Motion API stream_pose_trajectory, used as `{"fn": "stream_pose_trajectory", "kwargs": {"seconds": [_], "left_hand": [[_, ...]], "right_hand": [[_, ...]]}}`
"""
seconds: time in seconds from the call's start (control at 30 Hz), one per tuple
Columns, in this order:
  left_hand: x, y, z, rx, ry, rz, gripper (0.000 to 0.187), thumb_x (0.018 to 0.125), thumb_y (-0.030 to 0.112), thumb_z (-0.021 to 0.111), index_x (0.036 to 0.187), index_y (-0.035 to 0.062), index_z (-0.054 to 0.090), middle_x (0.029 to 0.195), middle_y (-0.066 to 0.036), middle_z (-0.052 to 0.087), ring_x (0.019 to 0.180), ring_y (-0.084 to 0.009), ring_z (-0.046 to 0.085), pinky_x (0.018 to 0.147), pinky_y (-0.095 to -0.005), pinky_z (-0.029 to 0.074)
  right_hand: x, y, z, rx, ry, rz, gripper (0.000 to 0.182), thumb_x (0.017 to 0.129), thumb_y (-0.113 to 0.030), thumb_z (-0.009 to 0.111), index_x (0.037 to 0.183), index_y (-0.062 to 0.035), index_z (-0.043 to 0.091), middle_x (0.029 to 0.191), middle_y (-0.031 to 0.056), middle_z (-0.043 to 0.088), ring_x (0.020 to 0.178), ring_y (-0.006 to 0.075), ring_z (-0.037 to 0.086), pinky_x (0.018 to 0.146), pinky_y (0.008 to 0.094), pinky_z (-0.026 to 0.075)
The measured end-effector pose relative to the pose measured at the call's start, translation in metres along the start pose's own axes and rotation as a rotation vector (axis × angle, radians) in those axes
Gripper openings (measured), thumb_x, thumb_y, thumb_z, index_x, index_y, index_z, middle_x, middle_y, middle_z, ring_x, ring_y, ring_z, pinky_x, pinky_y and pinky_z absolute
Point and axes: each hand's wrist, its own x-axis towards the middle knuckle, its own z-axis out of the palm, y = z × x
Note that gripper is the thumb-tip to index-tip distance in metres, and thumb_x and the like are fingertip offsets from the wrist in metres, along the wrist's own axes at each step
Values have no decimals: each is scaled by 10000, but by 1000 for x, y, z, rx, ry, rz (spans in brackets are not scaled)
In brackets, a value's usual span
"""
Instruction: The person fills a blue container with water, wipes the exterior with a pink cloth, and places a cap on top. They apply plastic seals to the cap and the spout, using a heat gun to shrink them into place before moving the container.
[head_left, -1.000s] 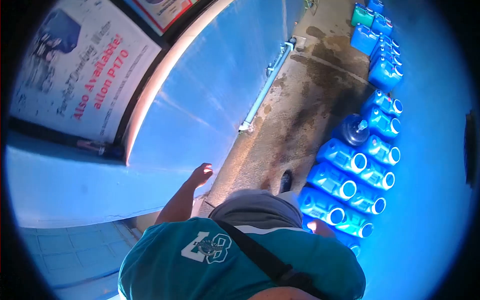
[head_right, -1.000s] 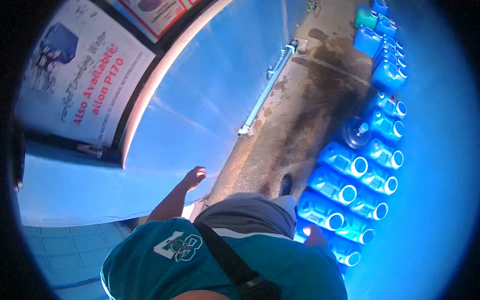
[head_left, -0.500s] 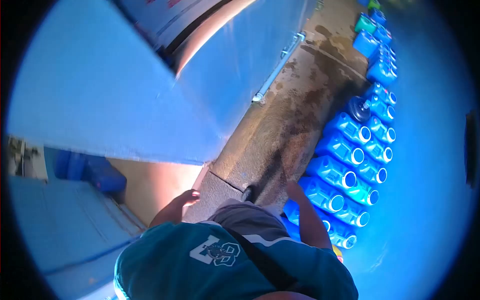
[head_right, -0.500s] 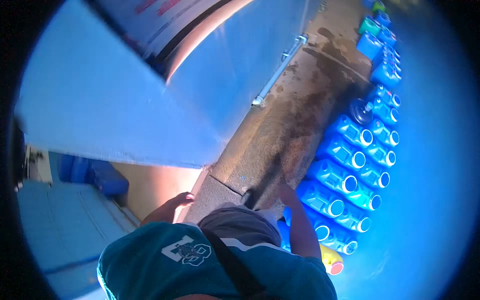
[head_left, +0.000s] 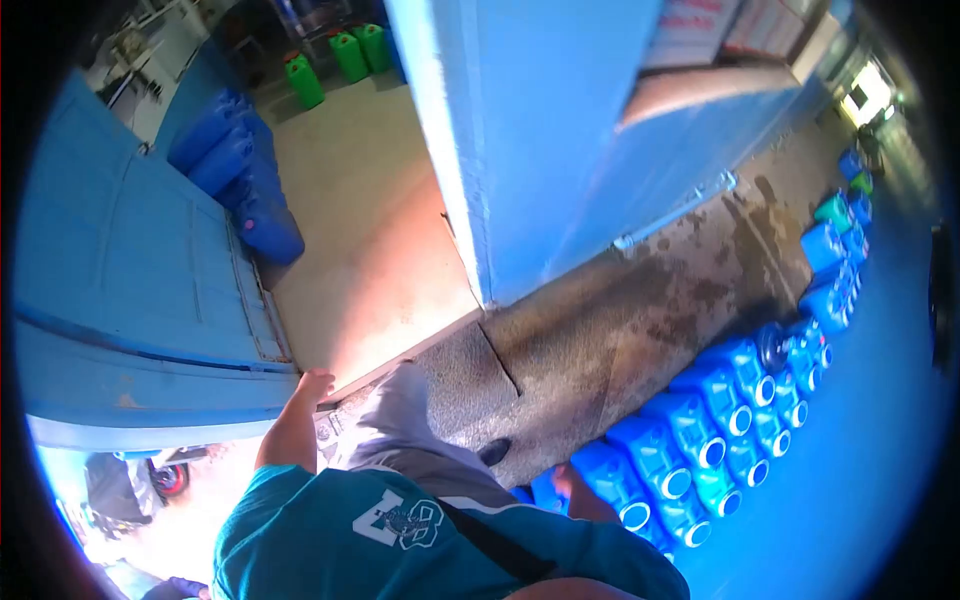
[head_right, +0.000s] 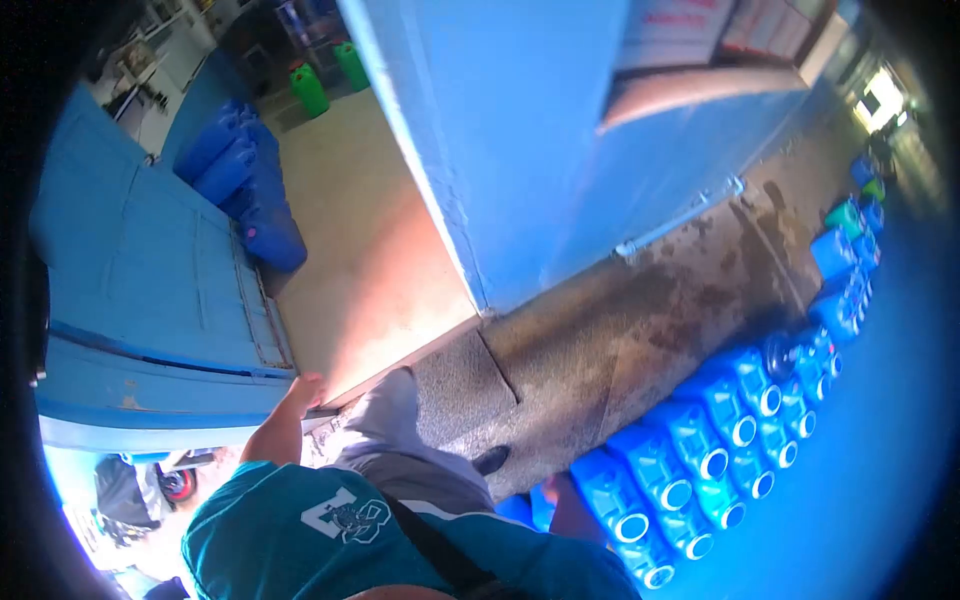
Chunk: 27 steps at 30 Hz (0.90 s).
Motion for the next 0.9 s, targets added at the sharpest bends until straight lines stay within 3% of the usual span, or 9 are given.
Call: {"fn": "stream_pose_trajectory", "kwargs": {"seconds": [0.03,0.3,0.43,0.57,0.67,0.73,0.8,0.83,0.9], "left_hand": [[47,-10,-10,-2,-99,76,361,881,222,671,1203,59,649,1014,-80,707,805,-180,658,681,-308,518],[210,120,-131,100,57,545,537,939,349,622,1373,46,537,1283,-172,648,1113,-285,664,953,-392,527],[347,16,-183,375,323,666,425,927,308,610,1273,62,587,1124,-184,678,1024,-361,661,914,-439,526],[279,-11,-269,261,-60,610,272,978,257,537,969,12,653,924,-223,684,854,-359,660,767,-484,515],[239,-11,-354,1276,-618,539,237,789,218,608,888,36,724,961,-243,690,890,-405,676,798,-536,513],[227,11,-397,968,-807,846,268,896,311,617,981,68,693,888,-198,678,800,-277,677,720,-426,519],[269,48,-420,1103,-1034,813,273,874,305,589,979,94,727,1030,-180,705,936,-397,676,792,-508,520],[283,70,-438,310,-1113,425,327,930,362,532,1042,101,693,1002,-130,702,916,-342,674,764,-485,523],[339,137,-450,578,-920,285,294,943,341,536,1059,114,683,955,-99,690,876,-297,669,728,-457,523]], "right_hand": [[-20,7,122,-53,-34,2,256,944,-299,603,1041,-75,677,803,115,654,872,243,673,765,415,526],[163,-293,-188,-498,-449,81,257,924,-315,625,1010,-80,682,804,109,666,821,239,672,728,416,525],[182,-427,-120,-565,-626,181,259,914,-323,636,995,-83,685,805,106,671,795,238,672,709,417,525],[106,-480,8,-422,-588,193,260,904,-331,647,979,-85,688,806,103,677,770,236,672,690,417,524],[57,-519,160,-267,-532,197,262,896,-337,655,968,-87,690,806,101,681,751,235,671,676,418,524],[85,-583,186,-1125,-592,-259,244,858,-290,676,861,-46,680,773,62,674,832,178,663,725,416,527],[113,-651,200,-442,-193,463,228,856,-310,635,881,-95,707,765,92,684,690,214,650,639,420,508],[143,-682,207,-544,-127,414,214,853,-287,624,872,-90,706,755,101,683,716,225,656,668,418,520],[207,-733,218,-616,5,332,206,846,-267,622,903,-90,713,802,124,699,786,259,675,729,423,539]]}}
